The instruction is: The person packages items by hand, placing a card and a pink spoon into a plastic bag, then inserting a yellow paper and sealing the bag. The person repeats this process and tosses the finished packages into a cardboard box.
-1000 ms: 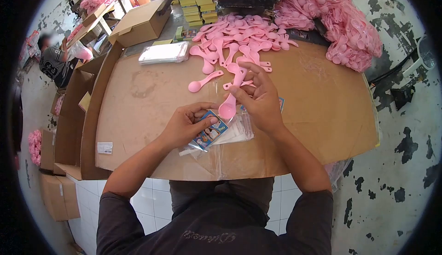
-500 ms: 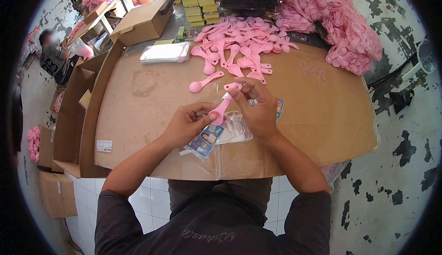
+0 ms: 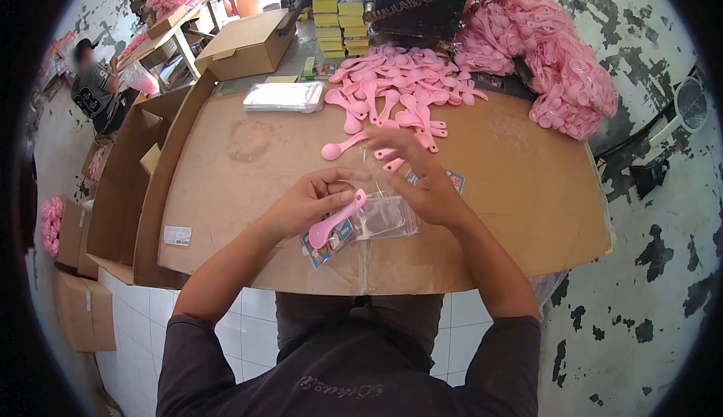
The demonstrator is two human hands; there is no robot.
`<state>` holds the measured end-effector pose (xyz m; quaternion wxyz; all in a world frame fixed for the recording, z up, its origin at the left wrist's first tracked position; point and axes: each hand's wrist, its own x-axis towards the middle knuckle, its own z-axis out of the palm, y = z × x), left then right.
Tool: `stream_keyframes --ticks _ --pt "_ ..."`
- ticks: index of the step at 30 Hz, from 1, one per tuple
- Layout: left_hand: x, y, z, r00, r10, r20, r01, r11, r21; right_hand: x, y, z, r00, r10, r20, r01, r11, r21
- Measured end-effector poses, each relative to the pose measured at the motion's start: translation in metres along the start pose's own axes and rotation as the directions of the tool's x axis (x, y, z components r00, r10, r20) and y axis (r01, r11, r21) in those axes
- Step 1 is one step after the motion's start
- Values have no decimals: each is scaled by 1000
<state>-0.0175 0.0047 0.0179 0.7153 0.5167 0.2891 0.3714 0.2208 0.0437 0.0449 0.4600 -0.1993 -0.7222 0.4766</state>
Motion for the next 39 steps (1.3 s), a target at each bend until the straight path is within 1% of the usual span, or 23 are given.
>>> stream_keyframes --ticks 1,2,3,6,7,9,12,15,18,21,23,24,27,30,31,33,34,36,39 --pt "-1 -1 1 999 26 44 -25 999 -28 4 -9 1 998 -21 66 27 995 -94" --pt "-2 -2 0 995 50 88 -45 997 -58 4 -18 -4 979 -10 203 50 980 -194" --pt "-2 -4 -3 994 32 108 -28 999 -33 7 -29 -7 942 17 334 86 954 -289" --pt "-7 2 -6 978 142 155 -136 990 -48 26 -78 -6 926 -76 369 187 943 -276" --pt "-7 6 -5 979 171 108 -173 985 3 34 -93 -6 926 -177 335 305 872 -382" --pt "-5 13 -1 971 240 17 -241 964 111 48 -115 -7 874 -379 305 486 650 -584" --pt "-7 16 3 917 396 -42 -368 883 292 47 -131 -6 878 -187 441 478 402 -781" --pt "-14 30 11 862 507 31 -426 689 586 48 -133 -7 938 -71 340 335 440 -833" --pt "-14 43 28 785 620 -9 -415 537 734 47 -122 6 969 -44 241 216 618 -756" --pt "-7 39 26 864 504 -21 -407 720 562 47 -122 11 979 -23 205 171 644 -746" --pt "-6 42 34 890 455 -21 -426 848 314 45 -123 11 980 -31 198 172 636 -752" --pt "-6 44 37 902 431 -14 -422 889 179 45 -125 11 980 -35 194 172 631 -757" --pt "-6 48 39 913 407 -21 -395 898 191 41 -118 4 988 -31 149 131 668 -732" --pt "-5 51 39 932 359 -44 -347 923 169 38 -117 2 998 21 62 27 727 -686" --pt "-5 53 40 935 350 -54 -335 923 192 38 -113 3 992 -116 53 119 695 -709" --pt "-4 57 42 939 336 -75 -310 920 238 40 -103 9 923 -382 49 285 592 -754" --pt "-3 55 44 915 391 -95 -345 883 318 40 -101 10 894 -426 138 347 463 -816" --pt "-1 48 49 857 503 -110 -399 784 477 39 -99 9 820 -475 320 443 172 -880" --pt "-3 50 52 806 587 -76 -338 563 754 36 -94 14 828 -432 357 423 63 -904"
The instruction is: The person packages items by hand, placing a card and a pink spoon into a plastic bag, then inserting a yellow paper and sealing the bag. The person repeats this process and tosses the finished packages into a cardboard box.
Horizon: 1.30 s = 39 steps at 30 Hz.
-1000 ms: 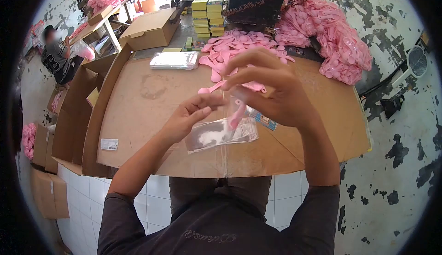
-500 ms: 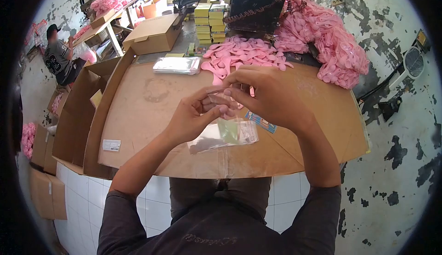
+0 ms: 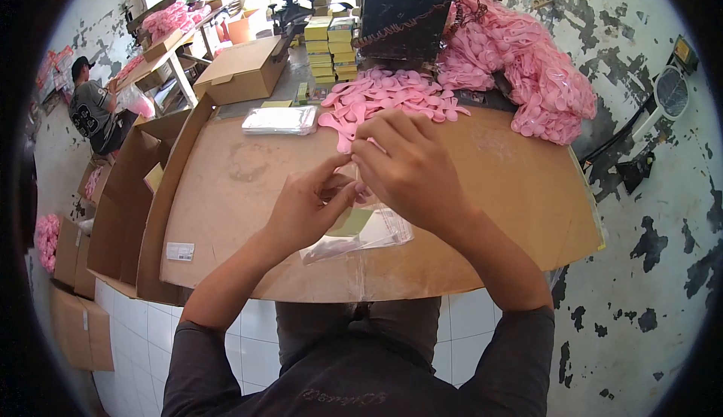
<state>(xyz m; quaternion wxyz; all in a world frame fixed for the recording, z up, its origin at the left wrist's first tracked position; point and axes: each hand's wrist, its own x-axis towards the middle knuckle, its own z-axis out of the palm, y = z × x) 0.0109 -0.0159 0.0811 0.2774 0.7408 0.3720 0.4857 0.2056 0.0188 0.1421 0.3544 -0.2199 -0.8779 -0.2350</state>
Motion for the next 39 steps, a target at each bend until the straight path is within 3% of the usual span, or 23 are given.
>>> stream_keyframes --ticks 3,6,9,12,15,18,21,24,27,30,32,34,37,38,39 --pt "-1 -8 2 996 75 37 -83 953 290 -2 -2 8 999 -41 15 42 999 -35" --pt "-1 1 2 990 58 129 -111 882 457 -6 5 9 998 21 52 -22 999 36" --pt "-3 1 3 983 6 181 -60 954 293 -14 27 10 990 108 87 -107 994 -14" --pt "0 -1 -1 980 -96 175 99 995 -4 -21 40 0 977 214 13 -214 962 170" --pt "0 -13 2 991 -55 126 65 995 -74 -22 23 -8 996 92 -8 -88 975 203" --pt "-1 -4 4 984 -125 127 140 983 -119 -27 3 -3 998 58 -5 -58 998 28" --pt "-4 -5 8 993 -77 90 85 991 -99 -28 1 5 999 38 -26 -39 999 -4" --pt "-5 -3 4 985 -99 138 93 994 48 -29 0 11 999 31 -39 -31 1000 -1" --pt "-6 -6 3 986 -57 159 27 983 182 -25 1 11 993 114 22 -116 984 135" --pt "-4 -10 -3 983 -69 171 40 985 165 -29 19 12 954 301 -7 -267 857 440" --pt "-3 -16 -9 975 -167 149 173 985 -28 -32 42 -9 864 474 171 -469 632 617" --pt "1 -26 -14 950 -278 144 309 909 -282 -61 91 -21 834 361 417 -478 96 873" --pt "4 -28 -17 968 -246 54 242 850 -468 -124 183 -21 615 502 608 -728 65 683" --pt "3 -31 -18 969 -242 50 238 860 -451 -140 198 -17 525 545 654 -796 43 603" --pt "2 -34 -17 968 -248 46 241 855 -459 -153 202 -11 509 636 580 -842 229 488"
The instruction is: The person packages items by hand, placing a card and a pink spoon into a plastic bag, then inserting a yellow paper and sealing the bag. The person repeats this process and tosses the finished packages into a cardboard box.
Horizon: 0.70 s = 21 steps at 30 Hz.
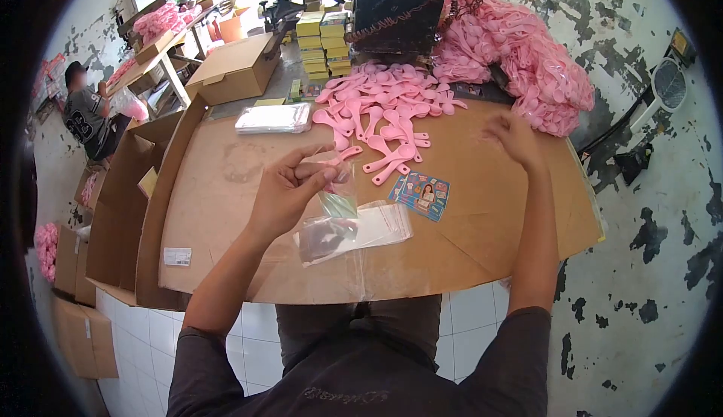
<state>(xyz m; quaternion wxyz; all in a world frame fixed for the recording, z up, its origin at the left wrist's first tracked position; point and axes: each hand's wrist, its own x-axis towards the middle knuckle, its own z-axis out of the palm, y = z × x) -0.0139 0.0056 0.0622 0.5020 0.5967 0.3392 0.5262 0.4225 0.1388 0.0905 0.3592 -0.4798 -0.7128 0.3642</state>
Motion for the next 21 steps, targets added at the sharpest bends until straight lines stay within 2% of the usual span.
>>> stream_keyframes --ticks 2,4,5,7,8,9,10,11,13,16,19,21 --pt "-1 -4 0 1000 -8 -11 8 1000 -14 -6 30 2 972 -82 -220 -21 903 -429" --pt "-1 0 -1 998 -59 -14 59 998 -23 -14 51 4 897 -240 -371 -144 636 -759" --pt "-1 0 0 996 -88 -18 87 996 -29 -16 58 3 850 -336 -406 -230 456 -860" --pt "-2 -6 4 998 -47 -40 45 998 -42 -20 12 37 883 -374 -285 -64 504 -861" --pt "-1 -9 5 998 -17 -54 15 999 -43 -25 -27 65 955 -136 -263 -76 744 -664" --pt "-1 -10 7 998 -16 -58 14 999 -29 -31 -55 96 984 86 -157 -144 903 -404" --pt "-2 -12 8 998 -14 -63 13 1000 -14 -33 -61 118 998 -43 42 53 959 -277" --pt "-3 -14 10 998 -13 -68 13 1000 1 -36 -66 138 956 -198 218 225 968 -109" --pt "-4 -22 10 996 -26 -83 27 1000 9 -45 -82 182 905 -318 283 283 946 158" --pt "-6 -24 9 993 -62 -99 60 998 -26 -42 -88 208 916 -248 315 123 922 368" --pt "-6 -20 4 991 -111 -68 101 986 -134 -32 -82 205 908 -197 371 4 887 462" --pt "-5 -20 1 990 -135 -33 128 980 -153 -30 -79 202 919 -196 341 11 880 476"
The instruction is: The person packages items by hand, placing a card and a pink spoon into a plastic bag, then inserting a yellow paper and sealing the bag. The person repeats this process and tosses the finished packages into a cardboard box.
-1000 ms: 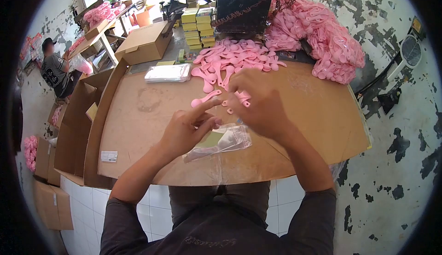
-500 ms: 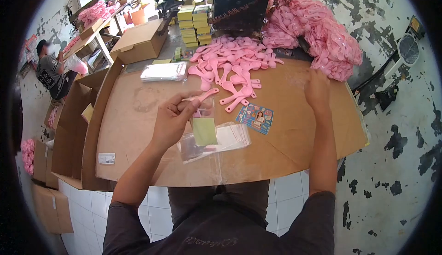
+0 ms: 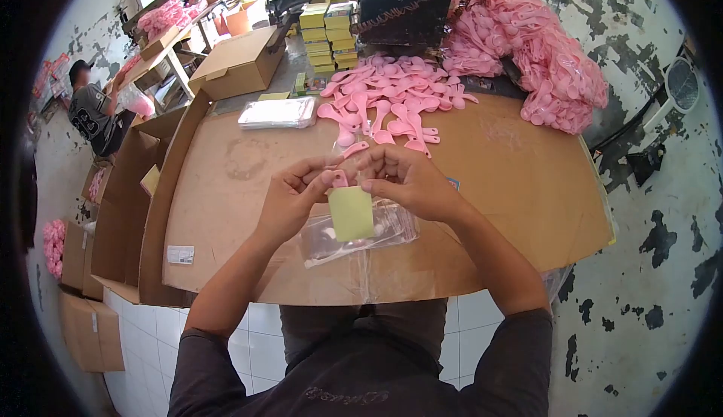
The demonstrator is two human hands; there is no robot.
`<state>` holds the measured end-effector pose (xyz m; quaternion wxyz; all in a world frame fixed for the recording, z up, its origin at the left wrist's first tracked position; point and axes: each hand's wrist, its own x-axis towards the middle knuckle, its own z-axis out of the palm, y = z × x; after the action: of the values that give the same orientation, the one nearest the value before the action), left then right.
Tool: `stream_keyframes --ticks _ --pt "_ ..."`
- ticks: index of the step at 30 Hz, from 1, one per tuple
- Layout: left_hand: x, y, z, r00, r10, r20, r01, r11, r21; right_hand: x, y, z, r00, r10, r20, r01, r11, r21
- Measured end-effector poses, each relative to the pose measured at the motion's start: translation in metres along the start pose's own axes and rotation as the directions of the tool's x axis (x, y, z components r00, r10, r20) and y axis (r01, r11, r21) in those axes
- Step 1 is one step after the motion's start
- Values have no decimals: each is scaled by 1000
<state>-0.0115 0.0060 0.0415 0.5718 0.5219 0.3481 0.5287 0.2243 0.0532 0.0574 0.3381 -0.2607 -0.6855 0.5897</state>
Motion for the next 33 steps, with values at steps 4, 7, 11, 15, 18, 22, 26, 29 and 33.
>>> stream_keyframes --ticks 4,7,11,15,18,22,26,29,33 --pt "4 -13 -5 999 6 39 -9 997 74 -4 3 -4 1000 3 -31 -2 1000 17" --pt "3 -18 -5 999 27 34 -31 993 113 -3 18 -4 991 -3 -137 8 999 42" --pt "2 -20 0 1000 19 18 -21 994 104 -3 24 -9 991 2 -137 8 997 73" --pt "0 -15 -2 997 40 63 -50 985 165 -3 32 -12 993 -41 -114 50 996 70" --pt "0 -11 -7 989 64 136 -99 957 274 -5 32 -12 989 -14 -149 26 997 76" --pt "0 -11 -15 983 10 184 -40 986 161 -8 31 -18 989 41 -142 -28 995 92" --pt "3 -13 -14 985 -114 131 117 993 -18 -11 25 -19 993 50 -108 -47 998 37" --pt "4 -19 -12 989 -109 97 86 972 220 -12 30 -14 992 46 -119 -39 998 54" --pt "8 -22 -15 984 -133 116 103 967 233 -10 36 -19 995 39 -97 -32 997 71"
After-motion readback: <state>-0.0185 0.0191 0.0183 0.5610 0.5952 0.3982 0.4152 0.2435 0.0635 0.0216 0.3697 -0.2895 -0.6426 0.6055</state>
